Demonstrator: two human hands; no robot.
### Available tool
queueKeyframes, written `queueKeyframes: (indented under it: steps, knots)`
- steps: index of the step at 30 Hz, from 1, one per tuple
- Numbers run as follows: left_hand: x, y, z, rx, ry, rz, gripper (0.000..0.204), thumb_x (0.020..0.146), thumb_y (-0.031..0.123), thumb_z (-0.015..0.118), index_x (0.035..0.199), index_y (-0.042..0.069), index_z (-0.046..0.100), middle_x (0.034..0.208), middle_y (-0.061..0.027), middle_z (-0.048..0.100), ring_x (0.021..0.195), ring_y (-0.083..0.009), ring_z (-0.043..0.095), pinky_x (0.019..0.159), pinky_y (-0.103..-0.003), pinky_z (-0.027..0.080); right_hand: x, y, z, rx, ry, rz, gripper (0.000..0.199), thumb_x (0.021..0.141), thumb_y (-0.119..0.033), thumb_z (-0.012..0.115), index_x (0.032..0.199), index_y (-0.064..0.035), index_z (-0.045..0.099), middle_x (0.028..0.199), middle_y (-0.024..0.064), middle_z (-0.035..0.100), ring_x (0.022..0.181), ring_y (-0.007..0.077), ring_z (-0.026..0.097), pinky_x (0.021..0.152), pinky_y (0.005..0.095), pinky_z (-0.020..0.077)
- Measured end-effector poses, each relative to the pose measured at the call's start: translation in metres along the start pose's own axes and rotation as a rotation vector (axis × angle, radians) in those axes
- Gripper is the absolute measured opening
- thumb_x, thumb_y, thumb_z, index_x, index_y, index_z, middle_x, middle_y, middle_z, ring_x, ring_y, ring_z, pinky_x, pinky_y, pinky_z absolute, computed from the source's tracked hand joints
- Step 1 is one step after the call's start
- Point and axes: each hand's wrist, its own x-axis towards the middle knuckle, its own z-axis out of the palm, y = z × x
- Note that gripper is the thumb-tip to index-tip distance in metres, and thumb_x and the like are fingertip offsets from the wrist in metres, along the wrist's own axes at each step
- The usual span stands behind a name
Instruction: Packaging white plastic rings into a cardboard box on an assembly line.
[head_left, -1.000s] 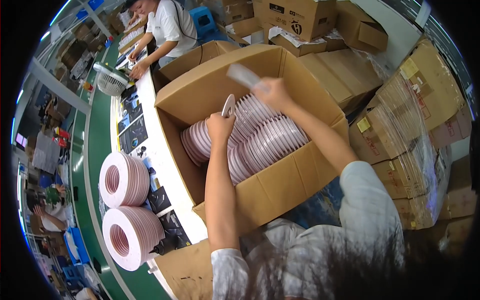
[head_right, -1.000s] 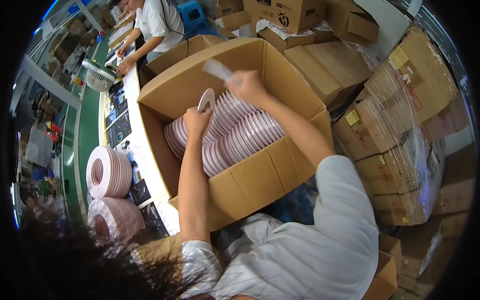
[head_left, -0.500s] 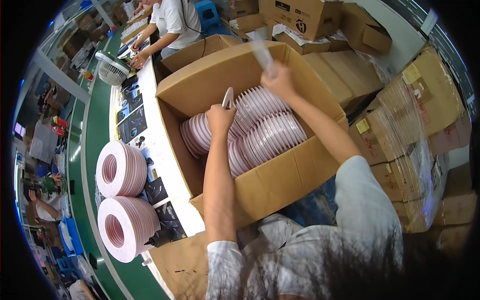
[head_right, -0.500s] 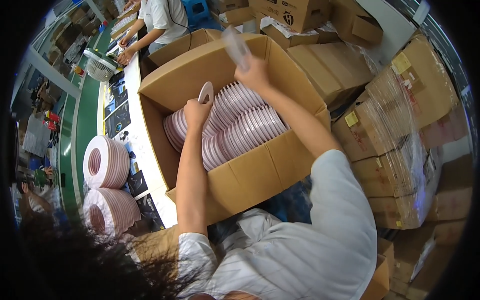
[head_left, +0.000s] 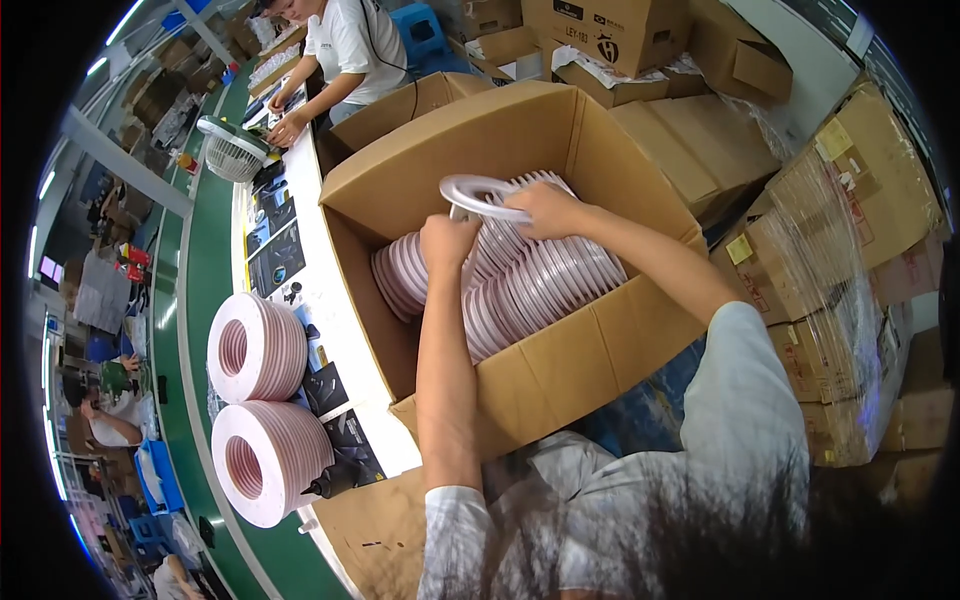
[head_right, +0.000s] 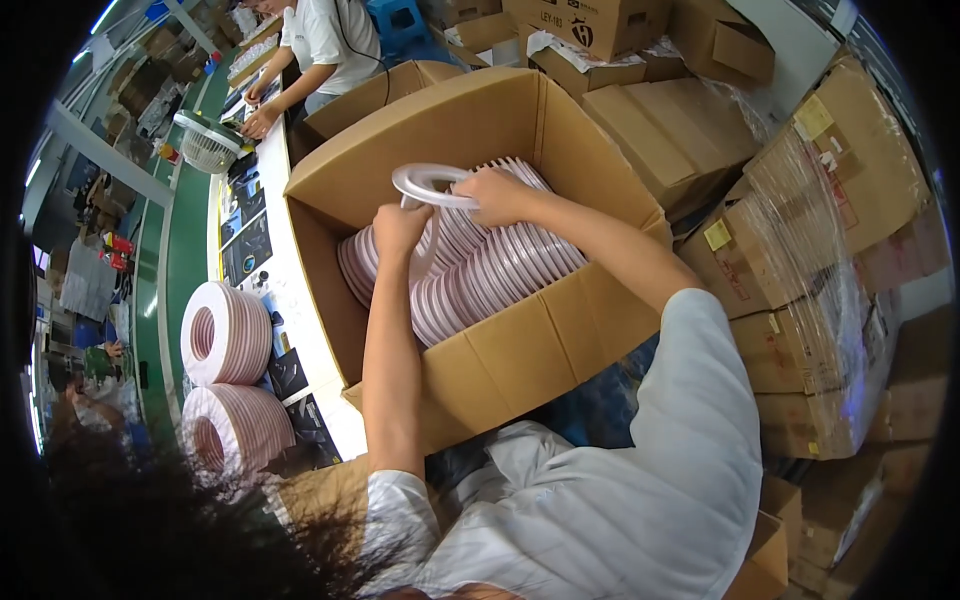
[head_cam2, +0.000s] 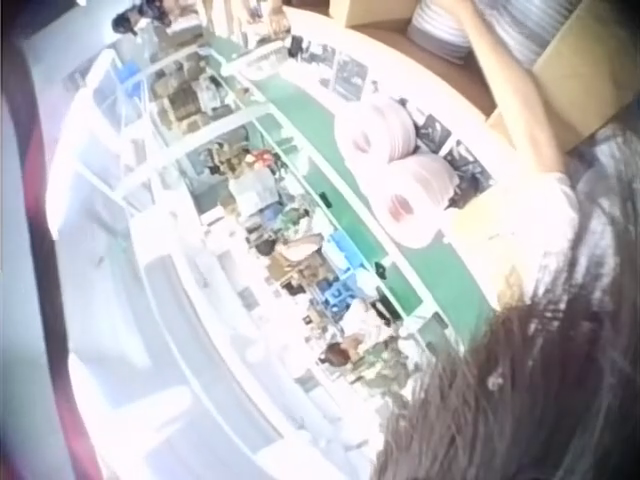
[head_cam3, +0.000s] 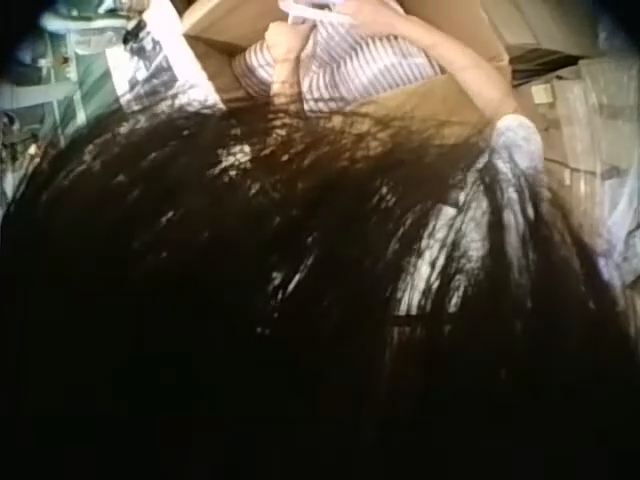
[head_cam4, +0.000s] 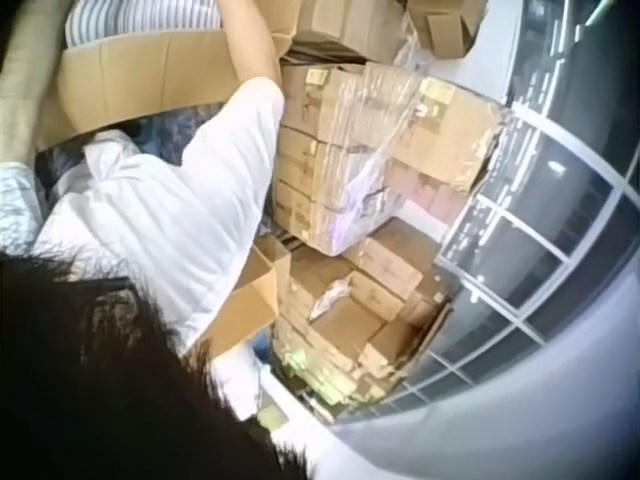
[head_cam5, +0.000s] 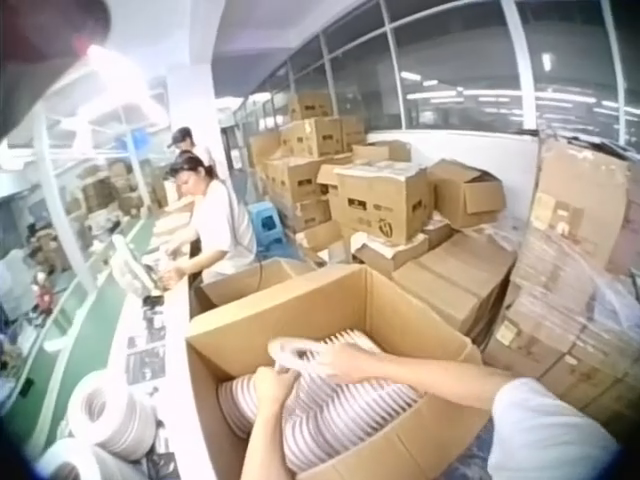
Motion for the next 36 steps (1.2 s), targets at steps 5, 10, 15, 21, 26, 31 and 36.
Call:
queueKeyframes:
  steps: [5,10,15,21,26,31,36]
  knots:
    - [0.004,0.006,-0.008,0.029,-0.020,0.012,0.041,0.064,0.028,0.076,0.080,-0.009,0.069,0.080,-0.0303,0.065,0.081,-0.0413,0.067,0.075,-0.042,0.053,0.002,0.017,-0.006,0.174,0.668,0.650,0.009,0.068,-0.014,0.066,0.071,-0.0061,0.062,0.070,0.0155,0.063,0.068,0.0337,0.064,0.065,0.0426,0.0515]
    - [0.007,0.001,-0.018,0.085,-0.020,-0.045,0.039,0.066,0.029,0.075,0.081,-0.006,0.070,0.081,-0.0299,0.065,0.082,-0.0401,0.067,0.076,-0.043,0.053,-0.007,0.031,-0.007,0.066,0.306,0.399,0.020,0.067,-0.022,0.069,0.078,-0.0058,0.066,0.072,0.0174,0.065,0.065,0.0349,0.064,0.063,0.0407,0.0515]
    - [0.000,0.013,-0.032,0.204,0.200,0.019,0.036,0.071,0.028,0.071,0.081,-0.007,0.069,0.075,-0.0270,0.066,0.077,-0.0408,0.067,0.071,-0.044,0.053,-0.024,0.052,0.015,0.108,-0.026,0.436,0.022,0.064,-0.023,0.070,0.070,-0.0023,0.067,0.070,0.0194,0.065,0.068,0.0358,0.065,0.068,0.0426,0.0518]
    - [-0.014,0.030,-0.034,0.175,0.313,0.498,0.023,0.076,0.023,0.069,0.080,0.001,0.064,0.075,-0.0233,0.065,0.077,-0.0404,0.065,0.069,-0.046,0.052,-0.009,0.047,0.020,0.136,-0.111,0.488,0.022,0.064,-0.023,0.069,0.069,-0.0013,0.068,0.068,0.0198,0.066,0.065,0.0328,0.066,0.068,0.0395,0.0533]
    - [-0.019,0.047,-0.018,0.054,0.296,0.371,0.021,0.074,0.023,0.069,0.077,0.003,0.064,0.076,-0.0242,0.065,0.075,-0.0383,0.065,0.067,-0.046,0.052,-0.013,0.045,0.011,0.418,-0.158,0.740,0.018,0.063,-0.019,0.072,0.069,-0.0027,0.069,0.060,0.0100,0.067,0.053,0.0189,0.066,0.060,0.0307,0.0538]
    - [-0.016,0.037,-0.017,0.393,0.112,0.454,0.025,0.074,0.025,0.067,0.070,0.002,0.059,0.070,-0.0228,0.064,0.069,-0.0400,0.064,0.065,-0.048,0.051,-0.005,0.034,0.007,0.390,-0.189,0.683,0.018,0.063,-0.020,0.072,0.068,-0.0039,0.067,0.060,0.0084,0.067,0.054,0.0177,0.067,0.059,0.0289,0.0529]
    - [-0.015,0.030,-0.020,0.393,0.205,0.623,0.026,0.074,0.025,0.072,0.069,0.003,0.059,0.062,-0.0180,0.062,0.057,-0.0391,0.062,0.058,-0.046,0.051,-0.001,0.024,0.008,0.461,-0.020,0.662,0.014,0.065,-0.019,0.070,0.066,-0.0051,0.068,0.058,0.0088,0.066,0.053,0.0183,0.066,0.057,0.0296,0.0524]
